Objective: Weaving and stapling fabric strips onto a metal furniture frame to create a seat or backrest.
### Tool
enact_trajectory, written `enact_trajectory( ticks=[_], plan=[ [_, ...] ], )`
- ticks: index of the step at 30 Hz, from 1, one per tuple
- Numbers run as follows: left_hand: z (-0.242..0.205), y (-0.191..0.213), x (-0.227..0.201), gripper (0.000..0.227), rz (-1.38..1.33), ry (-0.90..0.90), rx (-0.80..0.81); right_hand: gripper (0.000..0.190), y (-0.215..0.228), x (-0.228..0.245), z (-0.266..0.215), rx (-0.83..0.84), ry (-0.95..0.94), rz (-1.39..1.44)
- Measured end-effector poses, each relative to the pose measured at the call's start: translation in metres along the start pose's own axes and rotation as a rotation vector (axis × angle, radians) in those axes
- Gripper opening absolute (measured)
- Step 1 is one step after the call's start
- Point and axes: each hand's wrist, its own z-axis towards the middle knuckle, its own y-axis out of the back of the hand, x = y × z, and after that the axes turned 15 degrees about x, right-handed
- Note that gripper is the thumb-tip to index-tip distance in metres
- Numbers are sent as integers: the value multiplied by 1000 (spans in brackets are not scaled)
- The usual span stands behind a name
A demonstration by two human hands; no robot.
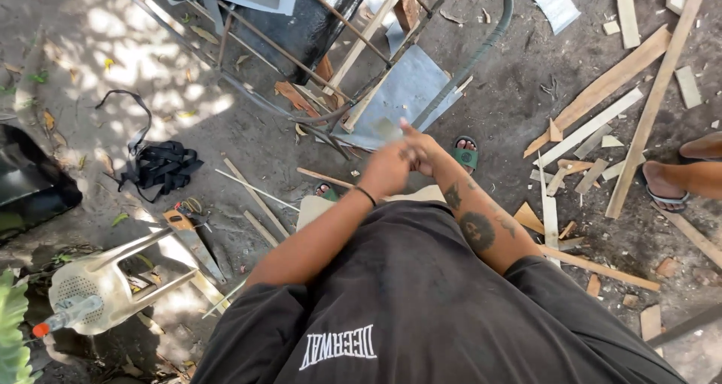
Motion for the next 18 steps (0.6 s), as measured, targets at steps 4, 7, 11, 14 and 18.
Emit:
enact_trajectory(
  ticks=[4, 7, 11, 14, 18],
  plan=[
    [-120, -30, -83, 29, 539, -552, 497, 44, -17, 20, -16, -62, -118, -170],
    [-138, -49, -64, 28, 555, -991, 666, 43, -17, 26, -24, 10, -132, -393],
    [-112, -32, -38, 35, 451, -959, 480, 56, 21, 16, 17, -33, -164, -1150],
    [-13, 5, 69, 38, 1055, -668, 18, 50, 18, 8, 33, -51, -152, -1560],
    [14, 24, 107, 69, 1234, -146, -32, 49, -17, 6, 1, -313, -182, -1474]
  ],
)
